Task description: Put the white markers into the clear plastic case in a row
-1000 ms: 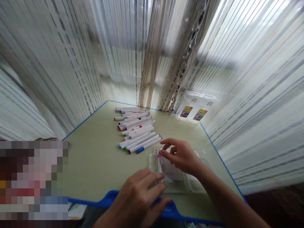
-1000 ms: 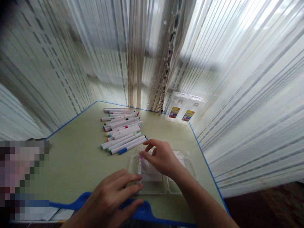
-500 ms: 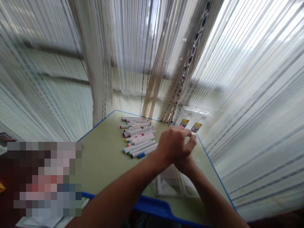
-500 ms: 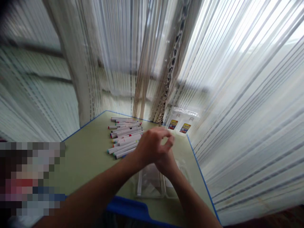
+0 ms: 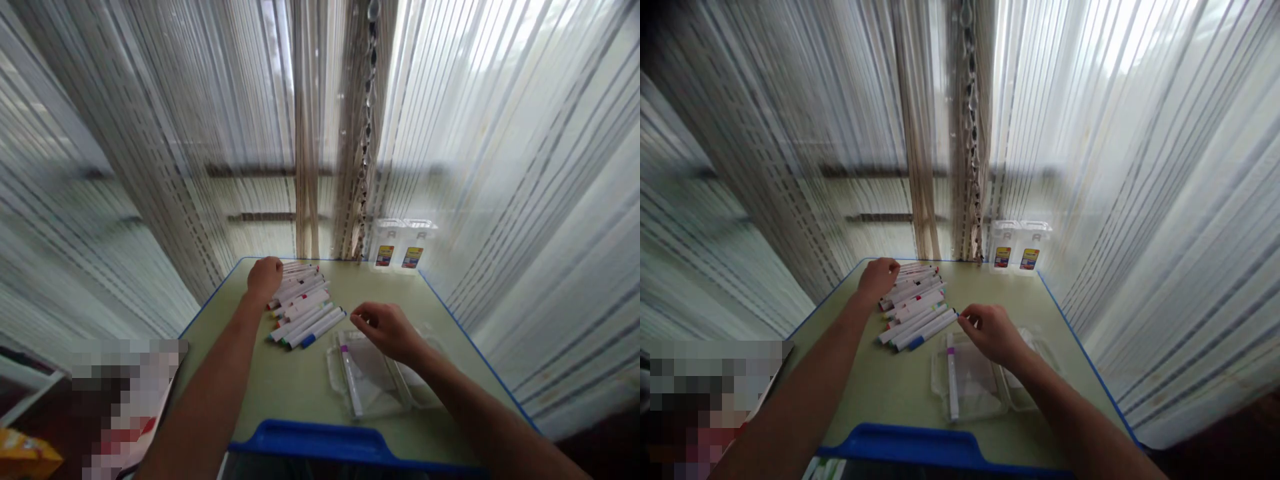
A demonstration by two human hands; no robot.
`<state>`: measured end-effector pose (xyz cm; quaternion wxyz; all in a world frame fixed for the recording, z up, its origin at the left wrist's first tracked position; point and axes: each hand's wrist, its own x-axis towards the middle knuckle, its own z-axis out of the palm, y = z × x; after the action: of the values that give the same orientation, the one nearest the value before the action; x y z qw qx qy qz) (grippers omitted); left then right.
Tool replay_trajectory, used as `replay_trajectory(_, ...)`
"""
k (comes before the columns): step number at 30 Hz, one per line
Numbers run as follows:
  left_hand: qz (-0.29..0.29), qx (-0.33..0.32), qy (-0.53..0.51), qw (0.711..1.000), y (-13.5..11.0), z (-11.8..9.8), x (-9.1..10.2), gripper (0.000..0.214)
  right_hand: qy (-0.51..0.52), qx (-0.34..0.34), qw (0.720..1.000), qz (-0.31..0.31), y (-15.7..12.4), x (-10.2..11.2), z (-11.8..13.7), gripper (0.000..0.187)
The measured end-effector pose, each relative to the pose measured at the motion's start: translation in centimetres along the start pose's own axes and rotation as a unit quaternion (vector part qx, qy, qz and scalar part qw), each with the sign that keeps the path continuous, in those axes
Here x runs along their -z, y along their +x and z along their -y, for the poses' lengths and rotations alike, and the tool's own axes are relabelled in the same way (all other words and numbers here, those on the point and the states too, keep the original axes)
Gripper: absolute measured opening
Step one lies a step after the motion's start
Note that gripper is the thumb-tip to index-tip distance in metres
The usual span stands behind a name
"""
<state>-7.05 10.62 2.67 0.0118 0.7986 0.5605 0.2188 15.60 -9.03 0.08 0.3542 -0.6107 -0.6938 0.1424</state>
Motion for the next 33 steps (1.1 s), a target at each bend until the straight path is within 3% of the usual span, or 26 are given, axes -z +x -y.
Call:
replay_trajectory(9, 0.039, -0.042, 0.026, 0.998, 0.8, 2.1, -2.7, 0.033, -0.008, 0.004, 1.000, 0.014, 0.1, 0.0, -0.1, 0.022)
replay_trajectory(33, 0.067, -0.094, -0.004, 0.993, 0.8, 1.7, -3.6, 0.034, -0.028, 0.014, 0.999, 0.033, 0.1, 0.0, -0.3, 0.022)
